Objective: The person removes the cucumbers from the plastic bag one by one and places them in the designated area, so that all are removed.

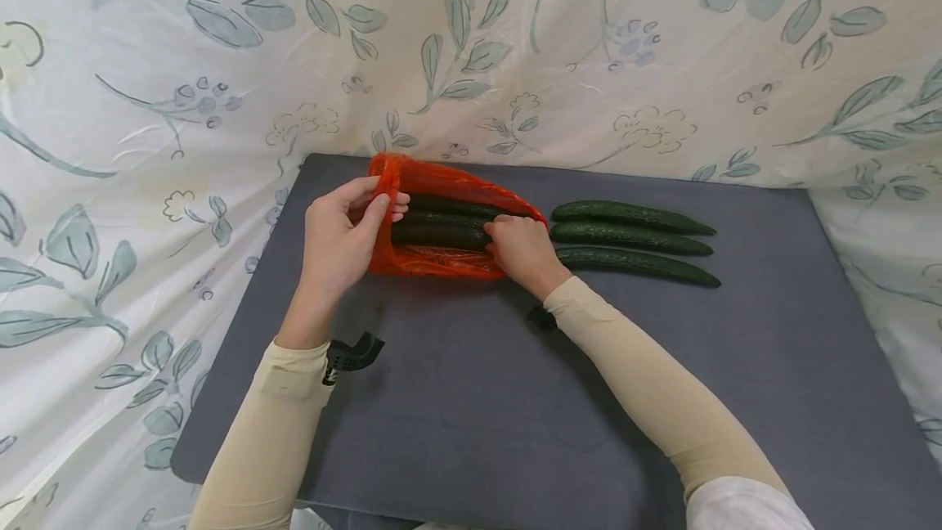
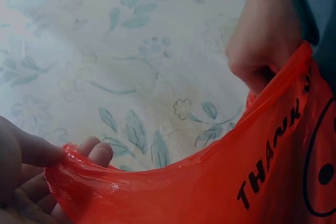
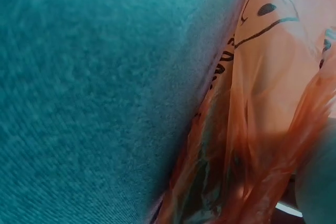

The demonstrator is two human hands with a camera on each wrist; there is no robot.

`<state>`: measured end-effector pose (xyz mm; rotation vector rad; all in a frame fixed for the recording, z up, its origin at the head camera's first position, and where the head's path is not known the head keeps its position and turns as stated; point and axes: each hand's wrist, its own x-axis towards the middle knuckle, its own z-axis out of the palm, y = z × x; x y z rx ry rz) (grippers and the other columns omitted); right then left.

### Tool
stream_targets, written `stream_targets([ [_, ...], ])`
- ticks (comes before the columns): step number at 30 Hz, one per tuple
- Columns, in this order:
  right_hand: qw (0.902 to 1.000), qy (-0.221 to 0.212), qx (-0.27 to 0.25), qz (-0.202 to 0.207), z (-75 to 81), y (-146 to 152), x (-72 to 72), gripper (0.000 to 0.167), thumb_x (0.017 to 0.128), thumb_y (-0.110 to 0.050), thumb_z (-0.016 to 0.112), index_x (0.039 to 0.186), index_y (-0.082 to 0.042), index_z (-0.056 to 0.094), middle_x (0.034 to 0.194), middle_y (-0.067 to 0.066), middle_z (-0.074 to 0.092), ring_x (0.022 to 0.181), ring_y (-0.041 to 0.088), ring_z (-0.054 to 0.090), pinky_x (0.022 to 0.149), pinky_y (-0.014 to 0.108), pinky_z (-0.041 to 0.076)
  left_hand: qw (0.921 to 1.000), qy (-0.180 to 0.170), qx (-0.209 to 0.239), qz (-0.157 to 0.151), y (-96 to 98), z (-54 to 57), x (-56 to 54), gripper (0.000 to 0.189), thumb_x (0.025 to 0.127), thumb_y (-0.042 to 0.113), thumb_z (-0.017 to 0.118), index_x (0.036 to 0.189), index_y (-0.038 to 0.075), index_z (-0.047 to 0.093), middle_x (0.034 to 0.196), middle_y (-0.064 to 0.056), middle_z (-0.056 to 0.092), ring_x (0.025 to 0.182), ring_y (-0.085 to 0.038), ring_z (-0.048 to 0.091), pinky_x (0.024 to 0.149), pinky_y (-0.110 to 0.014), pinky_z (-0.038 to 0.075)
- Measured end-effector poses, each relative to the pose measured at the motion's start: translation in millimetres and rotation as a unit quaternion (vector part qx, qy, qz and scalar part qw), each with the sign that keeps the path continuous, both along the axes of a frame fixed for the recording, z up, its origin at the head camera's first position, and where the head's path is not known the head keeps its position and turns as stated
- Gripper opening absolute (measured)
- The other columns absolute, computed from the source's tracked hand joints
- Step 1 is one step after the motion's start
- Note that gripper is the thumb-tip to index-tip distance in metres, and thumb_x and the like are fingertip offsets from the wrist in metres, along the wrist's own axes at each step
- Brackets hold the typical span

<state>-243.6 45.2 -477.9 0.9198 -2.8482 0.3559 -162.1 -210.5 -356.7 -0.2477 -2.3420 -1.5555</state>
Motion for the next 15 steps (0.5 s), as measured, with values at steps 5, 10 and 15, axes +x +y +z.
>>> stream_targets([
  [5,0.9994,0.024,-0.022,0.005,6.0,2,0.1,0.018,0.097,-0.011,0.083,0.115,-0.008,0.082,0.100,0.011,0.076,0.081,0.033,0.074,0.070,0.051,0.066,1.0000,0.003,-0.001,0.001,-0.6,-1.4,0.6,0.024,0.108,0.005,0.067,0.128,-0.003,0.076,0.107,-0.014,0.080,0.091,-0.020,0.080,0.093,-0.028,0.062],
  [10,0.9988,0.030,-0.038,0.009,14.3,3,-0.9,0.031,0.099,-0.011,0.081,0.129,-0.006,0.079,0.121,0.013,0.078,0.096,0.032,0.077,0.077,0.051,0.067,1.0000,0.003,0.001,-0.001,-1.4,-2.6,0.6,0.024,0.108,0.005,0.066,0.129,-0.004,0.075,0.108,-0.014,0.080,0.091,-0.021,0.080,0.092,-0.028,0.062],
  [15,0.9982,0.030,-0.052,0.008,20.2,7,-2.2,0.033,0.099,-0.012,0.081,0.131,-0.005,0.078,0.126,0.014,0.077,0.103,0.032,0.077,0.083,0.052,0.066,1.0000,0.002,0.001,-0.001,-1.4,-2.3,-0.9,0.025,0.108,0.006,0.066,0.130,-0.003,0.075,0.109,-0.013,0.080,0.092,-0.022,0.080,0.092,-0.028,0.062],
])
